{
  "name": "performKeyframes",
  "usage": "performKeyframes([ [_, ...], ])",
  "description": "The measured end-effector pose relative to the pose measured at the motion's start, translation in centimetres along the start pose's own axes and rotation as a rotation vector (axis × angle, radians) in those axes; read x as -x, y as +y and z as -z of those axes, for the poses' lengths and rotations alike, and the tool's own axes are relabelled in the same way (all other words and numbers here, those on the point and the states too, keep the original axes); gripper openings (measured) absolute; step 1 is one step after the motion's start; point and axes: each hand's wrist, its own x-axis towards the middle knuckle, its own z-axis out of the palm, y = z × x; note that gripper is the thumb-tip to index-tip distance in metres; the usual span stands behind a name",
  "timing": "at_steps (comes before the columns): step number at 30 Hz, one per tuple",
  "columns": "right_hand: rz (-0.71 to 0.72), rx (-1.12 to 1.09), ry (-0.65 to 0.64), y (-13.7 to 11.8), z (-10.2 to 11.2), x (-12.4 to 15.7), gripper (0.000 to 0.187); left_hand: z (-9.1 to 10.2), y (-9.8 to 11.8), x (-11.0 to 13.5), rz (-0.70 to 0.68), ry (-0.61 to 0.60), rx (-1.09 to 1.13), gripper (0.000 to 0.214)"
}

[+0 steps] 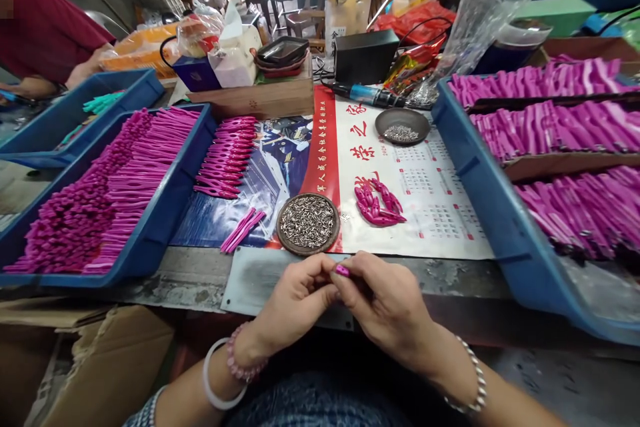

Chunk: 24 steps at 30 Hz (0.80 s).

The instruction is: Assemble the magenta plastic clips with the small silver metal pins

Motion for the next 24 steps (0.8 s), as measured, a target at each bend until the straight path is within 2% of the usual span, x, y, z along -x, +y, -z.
performKeyframes([
  [4,-0.01,-0.023,0.008,0.0,-0.2,0.1,0.02,0.1,-0.2,0.0,-0.003,-0.004,-0.033,0.011],
  [7,-0.071,-0.129,0.015,0.1,0.1,-0.1,0.011,-0.1,0.0,0.0,0.02,0.019,-0.014,0.013],
  [10,-0.322,-0.394,-0.02,0.2,0.6,-0.7,0.008,-0.7,0.7,-0.1,0.078,0.047,0.08,0.02],
  [14,-0.814,-1.05,-0.071,0.3,0.6,-1.4,0.027,-1.5,1.3,-0.5,0.208,0.037,0.293,0.026],
  [16,-0.968,-1.31,-0.091,0.5,0.3,-1.3,0.031,-1.8,1.2,-0.6,0.272,0.055,0.411,0.027],
  [18,-1.03,-1.415,-0.122,0.7,0.0,-1.0,0.032,-2.0,0.9,-0.6,0.319,0.081,0.49,0.028],
  [24,-1.095,-1.414,-0.186,0.7,-0.7,-0.6,0.038,-3.0,-0.2,-0.3,0.398,0.164,0.651,0.034],
])
